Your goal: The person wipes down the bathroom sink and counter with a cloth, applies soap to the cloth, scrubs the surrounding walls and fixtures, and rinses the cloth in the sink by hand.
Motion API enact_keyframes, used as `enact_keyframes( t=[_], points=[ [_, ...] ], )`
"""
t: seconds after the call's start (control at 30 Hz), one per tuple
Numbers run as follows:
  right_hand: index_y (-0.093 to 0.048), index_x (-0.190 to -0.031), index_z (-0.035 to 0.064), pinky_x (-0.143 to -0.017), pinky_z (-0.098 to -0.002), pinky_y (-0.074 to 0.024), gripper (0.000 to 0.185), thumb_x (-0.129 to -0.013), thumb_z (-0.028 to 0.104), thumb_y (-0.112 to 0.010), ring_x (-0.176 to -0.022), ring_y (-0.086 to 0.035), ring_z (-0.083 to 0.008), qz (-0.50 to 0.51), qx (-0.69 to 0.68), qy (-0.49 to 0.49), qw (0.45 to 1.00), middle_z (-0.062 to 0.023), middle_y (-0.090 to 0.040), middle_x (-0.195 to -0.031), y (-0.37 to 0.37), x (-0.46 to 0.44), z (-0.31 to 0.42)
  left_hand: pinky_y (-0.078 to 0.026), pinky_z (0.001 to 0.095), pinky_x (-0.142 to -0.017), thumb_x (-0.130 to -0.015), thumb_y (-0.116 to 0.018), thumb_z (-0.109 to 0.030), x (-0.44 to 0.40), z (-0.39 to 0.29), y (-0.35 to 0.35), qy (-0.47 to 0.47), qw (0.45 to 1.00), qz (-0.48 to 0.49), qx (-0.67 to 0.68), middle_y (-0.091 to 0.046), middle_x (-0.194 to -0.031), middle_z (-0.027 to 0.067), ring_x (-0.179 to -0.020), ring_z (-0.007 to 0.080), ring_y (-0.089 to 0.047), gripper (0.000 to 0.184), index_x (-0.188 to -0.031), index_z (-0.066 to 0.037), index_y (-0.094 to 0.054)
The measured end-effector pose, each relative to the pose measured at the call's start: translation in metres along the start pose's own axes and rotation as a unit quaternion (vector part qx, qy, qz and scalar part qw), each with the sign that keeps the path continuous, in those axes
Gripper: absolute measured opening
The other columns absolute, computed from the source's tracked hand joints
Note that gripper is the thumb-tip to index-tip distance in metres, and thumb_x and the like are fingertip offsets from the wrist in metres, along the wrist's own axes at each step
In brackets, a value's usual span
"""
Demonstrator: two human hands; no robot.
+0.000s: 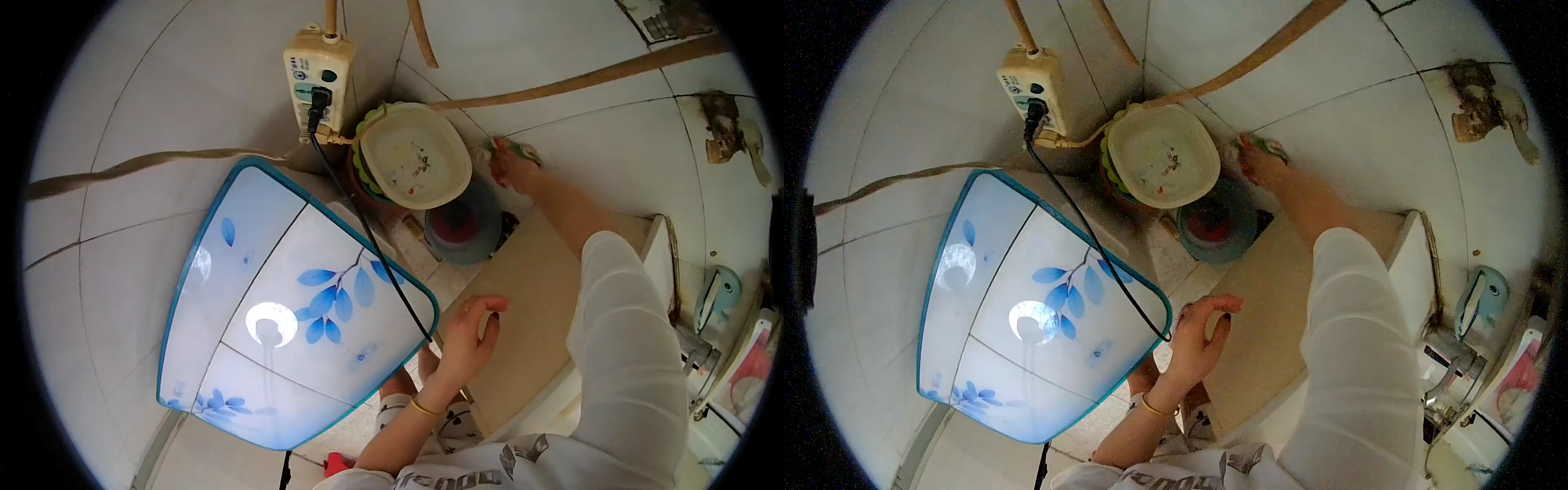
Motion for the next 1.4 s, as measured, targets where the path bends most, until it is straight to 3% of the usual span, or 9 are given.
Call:
enact_keyframes(
  t=[0.27, 0.37, 0.77, 0.87, 0.93, 1.03, 1.17, 1.33, 1.4],
  points=[
    [-0.045, -0.139, 0.0169, -0.111, -0.0376, -0.0280, 0.046, -0.094, 0.023, -0.052, -0.139, -0.024, -0.0211, 0.178, 0.061, 0.009, 0.982, 0.0005, -0.032, -0.150, -0.042, 0.055, 0.026, -0.047, 0.0368, -0.086, -0.081, -0.052, 0.010, 0.015, -0.007, 0.014, -0.053, 0.999, -0.012, 0.001, -0.064, -0.103, 0.0132, -0.099, 0.0294, -0.061, 0.028, -0.106, -0.002, -0.058],
    [-0.058, -0.124, 0.0096, -0.102, -0.0382, -0.0377, 0.034, -0.093, 0.023, -0.052, -0.123, -0.043, -0.0225, 0.150, 0.017, -0.036, 0.988, -0.0039, -0.049, -0.135, -0.026, 0.086, 0.021, -0.045, 0.0350, -0.091, -0.083, -0.050, 0.010, 0.022, -0.020, 0.008, -0.055, 0.998, -0.003, 0.011, -0.064, -0.105, 0.0139, -0.104, 0.0284, -0.061, 0.026, -0.105, -0.001, -0.058],
    [-0.072, -0.091, 0.0040, -0.078, -0.0364, -0.0519, 0.020, -0.078, 0.017, -0.065, -0.093, -0.065, -0.0269, 0.029, -0.112, -0.158, 0.981, -0.0119, -0.069, -0.101, 0.041, 0.247, -0.040, -0.046, 0.0310, -0.091, -0.085, -0.048, 0.009, 0.078, -0.105, -0.015, -0.131, 0.991, -0.016, -0.003, -0.064, -0.102, 0.0102, -0.098, 0.0200, -0.062, 0.023, -0.103, 0.000, -0.059],
    [-0.073, -0.086, 0.0030, -0.075, -0.0368, -0.0533, 0.017, -0.075, 0.014, -0.065, -0.089, -0.067, -0.0291, 0.012, -0.041, -0.142, 0.989, -0.0127, -0.071, -0.095, 0.065, 0.284, -0.050, -0.046, 0.0293, -0.087, -0.085, -0.050, 0.009, 0.095, -0.115, -0.019, -0.151, 0.988, -0.017, 0.005, -0.064, -0.099, 0.0084, -0.093, 0.0172, -0.061, 0.024, -0.104, -0.001, -0.059],
    [-0.072, -0.082, 0.0000, -0.071, -0.0388, -0.0540, 0.016, -0.073, 0.010, -0.063, -0.078, -0.067, -0.0306, -0.111, -0.158, -0.184, 0.964, -0.0160, -0.070, -0.091, 0.133, 0.359, -0.034, -0.047, 0.0274, -0.080, -0.083, -0.052, 0.008, 0.107, -0.124, -0.022, -0.156, 0.987, -0.022, 0.031, -0.064, -0.094, 0.0074, -0.087, 0.0165, -0.060, 0.024, -0.103, -0.002, -0.059],
    [-0.070, -0.081, -0.0020, -0.060, -0.0415, -0.0538, 0.020, -0.073, 0.009, -0.056, -0.066, -0.064, -0.0276, -0.137, -0.498, -0.157, 0.842, -0.0164, -0.068, -0.083, 0.165, 0.410, -0.037, -0.045, 0.0284, -0.090, -0.090, -0.047, 0.004, 0.124, -0.131, -0.024, -0.125, 0.991, 0.018, 0.043, -0.063, -0.107, 0.0059, -0.101, 0.0152, -0.058, 0.026, -0.113, -0.003, -0.058],
    [-0.067, -0.098, -0.0003, -0.057, -0.0382, -0.0556, 0.030, -0.073, 0.006, -0.052, -0.071, -0.064, -0.0217, -0.199, -0.819, -0.062, 0.535, -0.0116, -0.066, -0.091, 0.215, 0.502, 0.023, -0.042, 0.0342, -0.097, -0.095, -0.049, -0.013, 0.147, -0.156, -0.027, -0.031, 0.988, 0.003, 0.151, -0.061, -0.118, 0.0080, -0.111, 0.0172, -0.055, 0.031, -0.124, -0.005, -0.054],
    [-0.065, -0.098, 0.0035, -0.068, -0.0294, -0.0558, 0.019, -0.086, 0.015, -0.055, -0.078, -0.064, -0.0146, -0.166, -0.941, 0.234, 0.177, -0.0064, -0.066, -0.094, 0.193, 0.544, 0.115, -0.034, 0.0431, -0.107, -0.097, -0.050, -0.031, 0.184, -0.199, -0.036, 0.002, 0.959, 0.003, 0.284, -0.052, -0.135, 0.0088, -0.124, 0.0240, -0.050, 0.049, -0.137, -0.004, -0.042],
    [-0.063, -0.102, 0.0021, -0.068, -0.0303, -0.0569, 0.024, -0.089, 0.022, -0.059, -0.079, -0.065, -0.0151, -0.174, -0.948, 0.245, 0.108, -0.0074, -0.067, -0.094, 0.179, 0.586, 0.158, -0.035, 0.0437, -0.107, -0.097, -0.049, -0.031, 0.193, -0.207, -0.035, -0.026, 0.941, 0.050, 0.335, -0.051, -0.136, 0.0094, -0.124, 0.0245, -0.050, 0.050, -0.138, -0.003, -0.040]
  ],
)
Point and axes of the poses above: each hand's wrist, its own x-axis away from the middle knuckle, its own y-axis out of the back of the hand, z = x × y, the point moved 2 cm from there along -x, towards the middle knuckle
